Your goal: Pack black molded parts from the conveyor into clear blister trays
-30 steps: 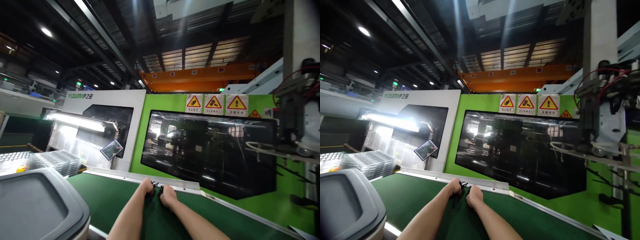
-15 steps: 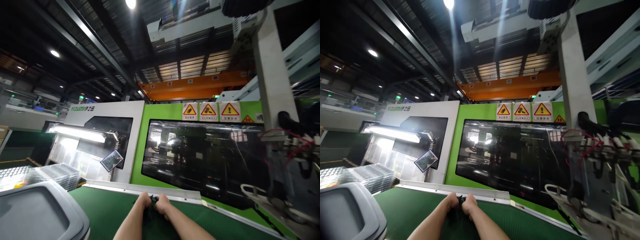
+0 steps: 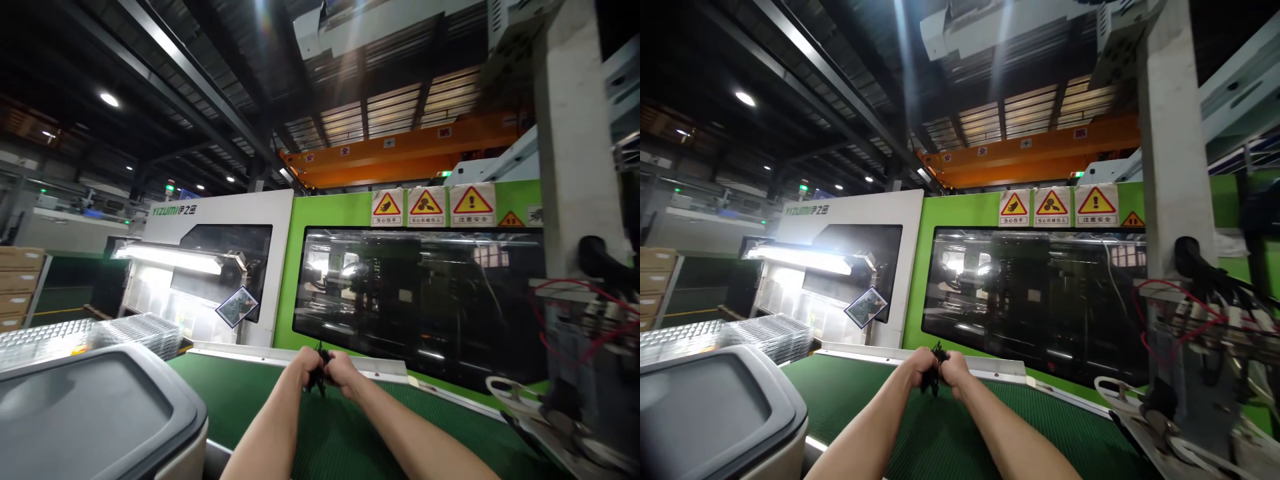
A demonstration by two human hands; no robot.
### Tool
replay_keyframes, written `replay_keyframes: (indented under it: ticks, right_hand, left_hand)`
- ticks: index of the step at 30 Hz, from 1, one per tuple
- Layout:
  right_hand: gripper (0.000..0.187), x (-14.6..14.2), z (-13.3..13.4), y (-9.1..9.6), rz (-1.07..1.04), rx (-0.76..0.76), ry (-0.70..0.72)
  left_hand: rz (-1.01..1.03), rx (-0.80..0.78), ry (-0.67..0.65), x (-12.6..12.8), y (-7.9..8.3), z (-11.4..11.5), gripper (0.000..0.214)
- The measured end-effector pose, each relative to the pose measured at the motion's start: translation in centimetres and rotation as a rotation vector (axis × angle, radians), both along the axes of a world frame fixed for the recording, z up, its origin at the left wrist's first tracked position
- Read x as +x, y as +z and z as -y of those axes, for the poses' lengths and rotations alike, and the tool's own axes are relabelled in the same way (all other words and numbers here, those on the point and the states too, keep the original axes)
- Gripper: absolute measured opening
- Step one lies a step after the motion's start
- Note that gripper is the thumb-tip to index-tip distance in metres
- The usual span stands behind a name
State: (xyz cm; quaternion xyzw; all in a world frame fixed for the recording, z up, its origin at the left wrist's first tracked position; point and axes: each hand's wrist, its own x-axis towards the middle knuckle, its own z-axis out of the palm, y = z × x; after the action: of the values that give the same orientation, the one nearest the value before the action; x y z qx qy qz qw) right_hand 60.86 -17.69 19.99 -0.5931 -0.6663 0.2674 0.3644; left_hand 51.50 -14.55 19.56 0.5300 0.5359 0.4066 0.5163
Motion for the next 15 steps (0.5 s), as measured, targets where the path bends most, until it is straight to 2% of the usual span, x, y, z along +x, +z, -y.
replay_keyframes:
  ticks: [4,7,9,12,15]
  right_hand:
    - [0.027,0.1,2.0,3.8,0.053,0.143,0.023]
    - [0.028,-0.7,4.7,6.1,0.122,0.231,0.065]
    - [0.026,-1.7,6.8,7.1,0.188,0.264,0.101]
    - [0.028,-3.6,10.2,7.9,0.311,0.292,0.15]
    - [0.052,-4.9,13.1,7.7,0.419,0.314,0.199]
  left_hand:
    - [0.262,0.088,0.013,-0.2,3.3,2.9,0.02]
    - [0.455,0.137,0.015,-1.2,4.8,6.3,0.02]
    - [0.57,0.175,0.029,-2.1,5.1,8.7,0.021]
    - [0.7,0.205,0.062,-3.5,4.7,11.9,0.02]
    - [0.779,0.184,0.132,-4.2,3.5,14.2,0.014]
